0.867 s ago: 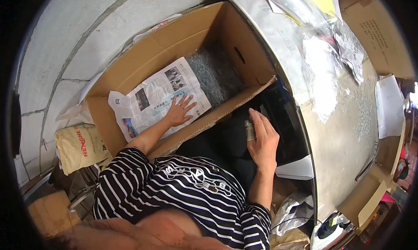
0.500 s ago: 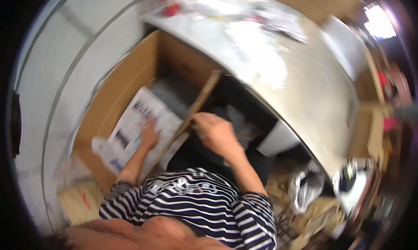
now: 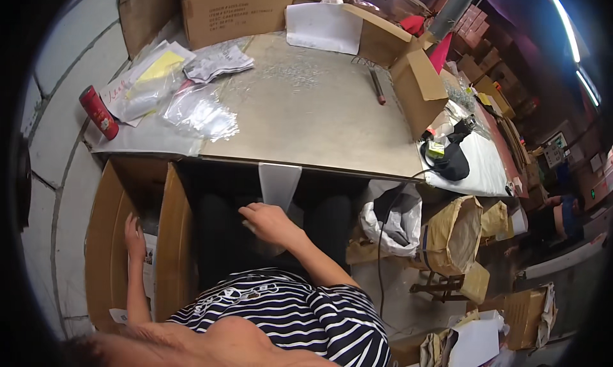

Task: Packing small components into bubble wrap and then sorting through a pile of metal wire shavings on a workbench.

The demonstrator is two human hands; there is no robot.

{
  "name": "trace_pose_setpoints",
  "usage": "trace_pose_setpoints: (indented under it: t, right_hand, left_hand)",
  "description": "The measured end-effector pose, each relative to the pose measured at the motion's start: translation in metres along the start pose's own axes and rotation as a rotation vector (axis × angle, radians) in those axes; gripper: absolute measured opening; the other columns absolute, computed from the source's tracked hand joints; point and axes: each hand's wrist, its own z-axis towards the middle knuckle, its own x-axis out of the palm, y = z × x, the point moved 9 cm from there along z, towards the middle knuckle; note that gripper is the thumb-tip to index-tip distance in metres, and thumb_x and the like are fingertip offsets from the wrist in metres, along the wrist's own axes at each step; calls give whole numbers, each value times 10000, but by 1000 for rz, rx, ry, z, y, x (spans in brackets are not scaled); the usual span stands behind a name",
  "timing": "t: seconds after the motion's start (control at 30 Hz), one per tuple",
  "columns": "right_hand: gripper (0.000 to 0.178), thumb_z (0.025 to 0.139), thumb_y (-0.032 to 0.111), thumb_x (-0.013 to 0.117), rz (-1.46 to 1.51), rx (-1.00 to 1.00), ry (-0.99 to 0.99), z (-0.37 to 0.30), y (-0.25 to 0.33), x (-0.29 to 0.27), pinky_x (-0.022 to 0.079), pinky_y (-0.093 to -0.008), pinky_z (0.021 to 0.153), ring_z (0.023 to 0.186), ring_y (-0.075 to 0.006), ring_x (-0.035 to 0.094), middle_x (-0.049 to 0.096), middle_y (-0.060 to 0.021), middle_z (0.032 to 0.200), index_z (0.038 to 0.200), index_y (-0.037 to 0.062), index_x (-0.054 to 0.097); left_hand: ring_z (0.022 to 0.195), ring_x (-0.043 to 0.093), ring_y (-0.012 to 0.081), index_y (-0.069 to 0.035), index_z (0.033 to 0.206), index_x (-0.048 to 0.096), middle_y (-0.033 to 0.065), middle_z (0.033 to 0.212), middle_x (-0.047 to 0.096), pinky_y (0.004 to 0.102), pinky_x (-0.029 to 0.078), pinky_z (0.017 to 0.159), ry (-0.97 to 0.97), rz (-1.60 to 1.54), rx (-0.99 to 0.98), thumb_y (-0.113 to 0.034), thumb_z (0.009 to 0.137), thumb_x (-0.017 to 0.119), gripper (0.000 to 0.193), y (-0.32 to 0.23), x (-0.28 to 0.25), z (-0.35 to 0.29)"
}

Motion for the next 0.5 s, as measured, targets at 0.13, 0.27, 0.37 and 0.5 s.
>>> trace_pose_setpoints:
  t: [0.13,0.27,0.37,0.5]
  right_hand:
    - [292,812,144,619,36,118,-77,-42,-67,-48,505,-418,797,937,-340,608,633,-155,996,1078,24,610]
    - [294,832,157,623,423,309,-315,-14,-173,-121,500,-362,827,975,-323,637,661,-188,1044,1072,-10,649]
    - [281,868,192,587,199,402,-551,36,-304,-170,492,-370,850,975,-334,641,663,-199,1055,1066,10,668]
    - [373,886,277,550,-156,709,-743,73,-480,-219,469,-440,887,989,-396,618,650,-247,1037,1116,-3,638]
  left_hand:
    - [1127,550,320,39,1071,594,171,1226,567,355,428,954,-48,-152,182,60,856,475,247,-120,-10,49]
    - [1004,618,298,32,1006,612,168,1072,633,321,467,888,24,-374,421,40,845,523,184,-267,39,120]
    - [1224,488,338,-6,1185,553,188,1281,536,370,369,1041,199,-327,534,-4,828,542,357,-362,117,170]
    - [1365,277,400,24,1358,389,246,1454,318,435,248,1131,289,-171,707,-74,809,593,594,-444,227,199]
